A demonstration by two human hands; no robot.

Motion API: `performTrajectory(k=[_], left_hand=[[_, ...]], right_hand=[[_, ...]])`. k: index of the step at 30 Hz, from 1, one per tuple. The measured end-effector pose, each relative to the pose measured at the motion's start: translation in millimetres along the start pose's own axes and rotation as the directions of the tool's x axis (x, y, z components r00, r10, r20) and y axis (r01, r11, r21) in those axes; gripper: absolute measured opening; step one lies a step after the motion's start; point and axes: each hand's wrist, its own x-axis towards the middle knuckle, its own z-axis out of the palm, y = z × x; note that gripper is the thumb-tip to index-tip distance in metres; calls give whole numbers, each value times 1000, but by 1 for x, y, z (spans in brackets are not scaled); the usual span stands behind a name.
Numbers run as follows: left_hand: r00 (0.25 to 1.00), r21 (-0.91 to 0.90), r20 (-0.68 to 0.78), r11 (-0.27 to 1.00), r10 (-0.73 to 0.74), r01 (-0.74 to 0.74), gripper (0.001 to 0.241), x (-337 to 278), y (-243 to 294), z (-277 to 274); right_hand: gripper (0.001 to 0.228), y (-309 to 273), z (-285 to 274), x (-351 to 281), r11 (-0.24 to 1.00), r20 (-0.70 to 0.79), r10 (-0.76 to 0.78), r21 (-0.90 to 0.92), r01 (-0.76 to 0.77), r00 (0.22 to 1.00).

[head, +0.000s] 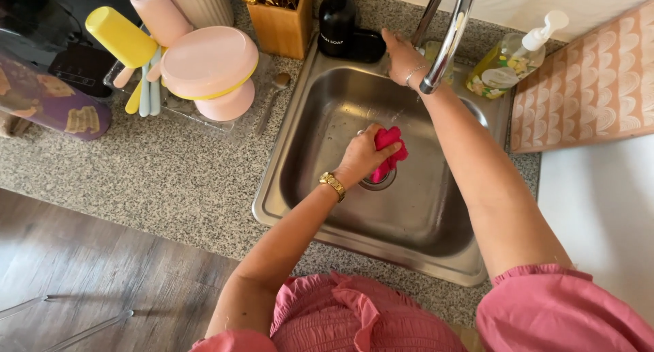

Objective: Wiping a countertop and sink with a microfiber cloth and rinsing the cloth under a faucet.

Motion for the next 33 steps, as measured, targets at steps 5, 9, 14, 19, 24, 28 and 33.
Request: performTrajectory(k=[5, 9, 14, 19, 24, 28, 33], left_hand=[[1000, 21, -18, 1000, 4, -3, 55, -8, -15, -4], [996, 89, -90, 995, -26, 34, 59, -6, -59, -4], [972, 280, -177, 954, 157, -103, 54, -29, -62, -19], [799, 485, 4, 698, 601, -527, 55, -54, -37, -20], [623, 452, -56, 576, 780, -681, 51, -57, -41, 11], [725, 247, -233, 761, 648, -600, 48, -57, -41, 12], [963, -490, -241, 872, -125, -10, 43, -51, -50, 18]], right_hand=[[88, 1, 14, 2, 995, -71, -56, 80, 62, 996], [51, 31, 70, -18, 873, -453, -345, 167, 459, 822], [83, 48, 176, -68, 461, -125, 23, 881, 101, 992], [71, 25, 200, -130, -527, 135, -374, 783, -330, 918], [61, 8, 192, -150, -587, -58, -256, 802, -108, 965], [29, 0, 195, -148, -532, -95, 77, 838, 121, 993], [17, -12, 203, -141, -71, -346, 518, 894, 443, 782]])
